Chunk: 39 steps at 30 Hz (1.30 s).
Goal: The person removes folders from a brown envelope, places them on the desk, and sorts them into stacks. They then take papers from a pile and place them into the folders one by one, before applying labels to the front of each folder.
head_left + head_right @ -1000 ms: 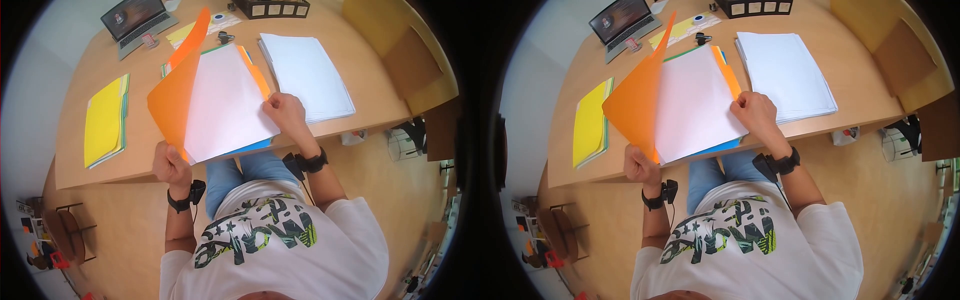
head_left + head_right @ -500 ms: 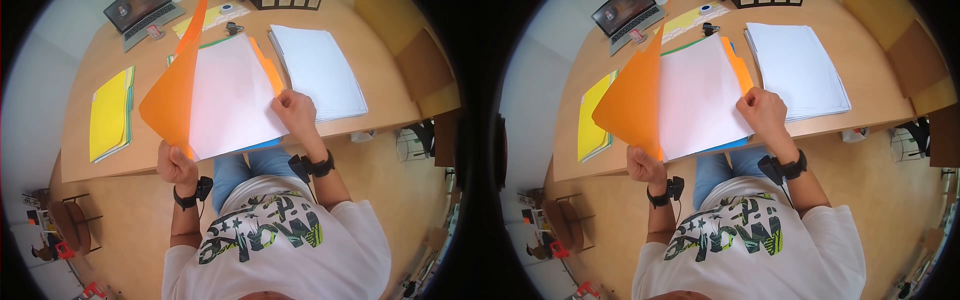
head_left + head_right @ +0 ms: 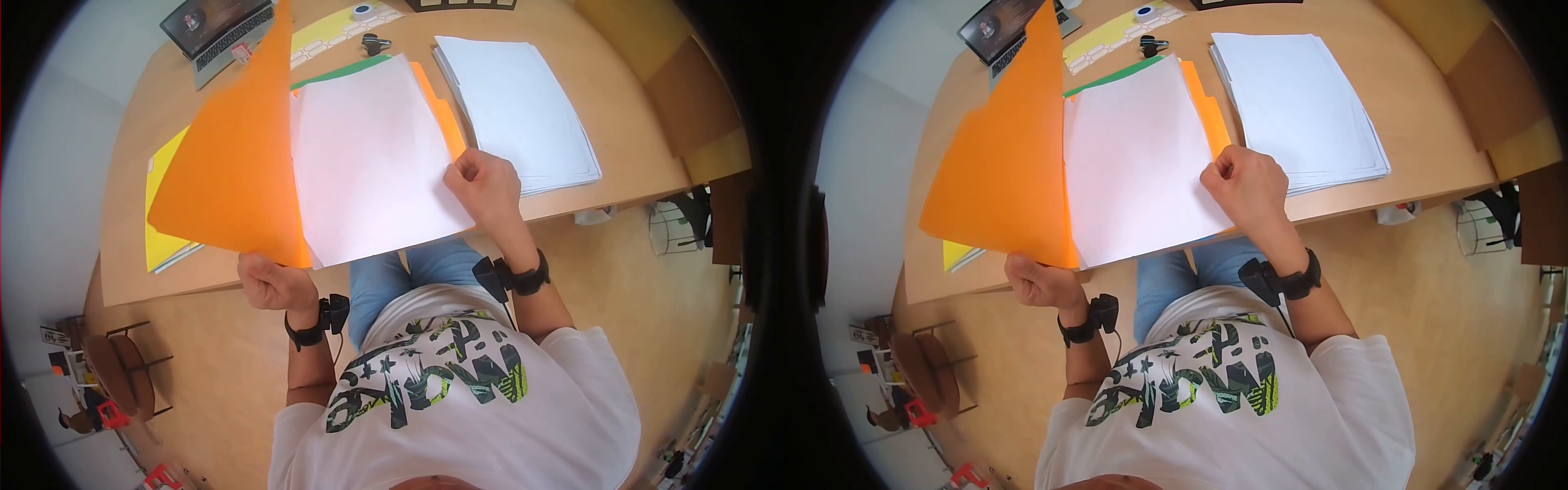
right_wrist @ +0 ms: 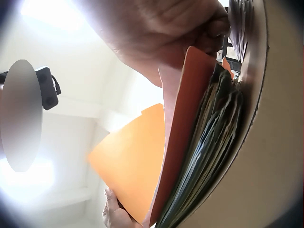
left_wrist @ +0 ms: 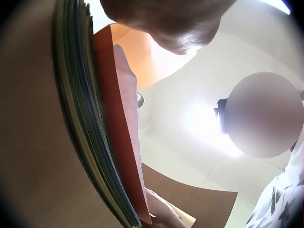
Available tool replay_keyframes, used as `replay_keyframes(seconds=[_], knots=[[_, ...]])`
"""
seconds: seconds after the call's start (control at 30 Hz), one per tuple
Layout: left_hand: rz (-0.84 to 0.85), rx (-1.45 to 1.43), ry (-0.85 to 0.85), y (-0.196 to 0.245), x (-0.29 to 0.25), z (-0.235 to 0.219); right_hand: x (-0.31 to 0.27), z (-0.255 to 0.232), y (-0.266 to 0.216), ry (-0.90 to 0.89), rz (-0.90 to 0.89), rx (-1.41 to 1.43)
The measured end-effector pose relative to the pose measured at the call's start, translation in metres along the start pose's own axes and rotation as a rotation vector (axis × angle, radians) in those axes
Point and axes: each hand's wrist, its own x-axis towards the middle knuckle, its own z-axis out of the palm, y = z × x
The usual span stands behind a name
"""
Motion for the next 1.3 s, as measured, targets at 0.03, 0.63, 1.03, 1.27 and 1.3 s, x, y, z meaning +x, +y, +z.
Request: replay_keyframes(seconds=[0.03, 0.63, 1.03, 1.27, 1.3], knots=[[-0.029, -0.014, 0.037, 0.000, -0.001, 0.001, -0.001, -0.001, -0.002, -0.008, 0.004, -0.008], [-0.297, -0.111, 0.249, 0.006, 0.001, 0.009, -0.004, -0.016, 0.013, 0.001, -0.397, 0.360], [-0.210, -0.086, 0.176, -0.002, -0.003, -0.001, 0.008, 0.009, 0.008, -0.013, -0.167, 0.065], [-0.156, -0.071, 0.158, -0.001, -0.001, 0.001, 0.010, 0.004, 0.004, -0.102, -0.235, 0.096], [-0.151, -0.073, 0.145, -0.001, 0.000, 0.001, 0.011, 0.004, 0.008, -0.114, -0.253, 0.092]])
